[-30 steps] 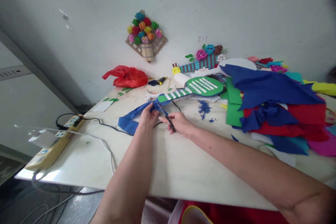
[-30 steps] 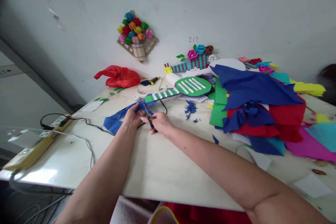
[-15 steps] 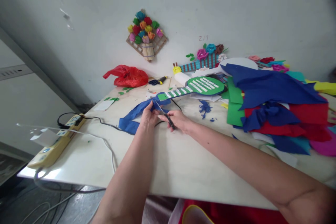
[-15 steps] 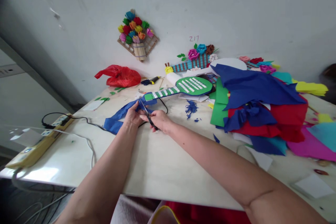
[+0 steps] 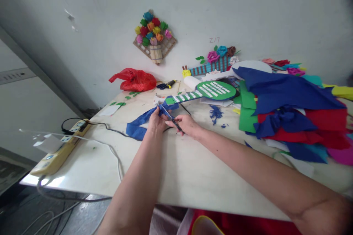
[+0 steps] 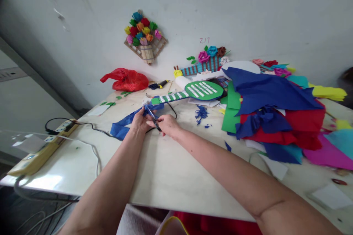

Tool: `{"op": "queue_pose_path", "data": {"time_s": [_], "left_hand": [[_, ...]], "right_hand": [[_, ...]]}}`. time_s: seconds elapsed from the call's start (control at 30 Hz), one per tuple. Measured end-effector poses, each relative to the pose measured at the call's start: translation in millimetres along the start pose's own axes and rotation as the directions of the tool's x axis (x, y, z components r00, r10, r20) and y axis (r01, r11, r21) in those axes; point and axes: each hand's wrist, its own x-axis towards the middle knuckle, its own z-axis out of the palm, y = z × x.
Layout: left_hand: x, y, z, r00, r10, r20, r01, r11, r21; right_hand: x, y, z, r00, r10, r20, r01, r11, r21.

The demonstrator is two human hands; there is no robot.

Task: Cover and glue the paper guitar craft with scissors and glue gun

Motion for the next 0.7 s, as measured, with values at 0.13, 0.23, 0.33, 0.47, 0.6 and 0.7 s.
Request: {"op": "queue_pose_path", "data": {"time_s": [0.13, 0.23, 0.33, 0.47, 0.6, 0.7], "left_hand": [[-7, -1, 6.4, 0.998, 0.024, -0.062, -0.021, 0.998, 0.062], [-7, -1, 8.3, 0.996, 0.043, -0.083, -0.041, 0.999, 0.026], [-5, -2, 8.0, 0.993, 0.056, -0.102, -0.058, 0.998, -0.016], [-4, -2, 7.7, 0.993, 0.077, -0.089, -0.082, 0.996, -0.046], [-4, -2, 7.5, 0.994, 0.077, -0.074, -0.081, 0.995, -0.051], [-5, -2, 7.4, 0.995, 0.080, -0.066, -0.084, 0.995, -0.054]], "right_hand": [[4, 4, 0, 1.000, -0.013, -0.024, 0.012, 0.999, -0.049], [7, 8, 1, 0.999, -0.024, -0.036, 0.021, 0.997, -0.074], [9, 12, 2, 0.999, -0.031, -0.044, 0.027, 0.995, -0.096], [11, 13, 1, 0.997, -0.053, -0.055, 0.045, 0.988, -0.145], [11, 14, -1, 0.997, -0.049, -0.052, 0.040, 0.987, -0.155], [11, 14, -1, 0.999, -0.040, -0.021, 0.037, 0.994, -0.102]]}}
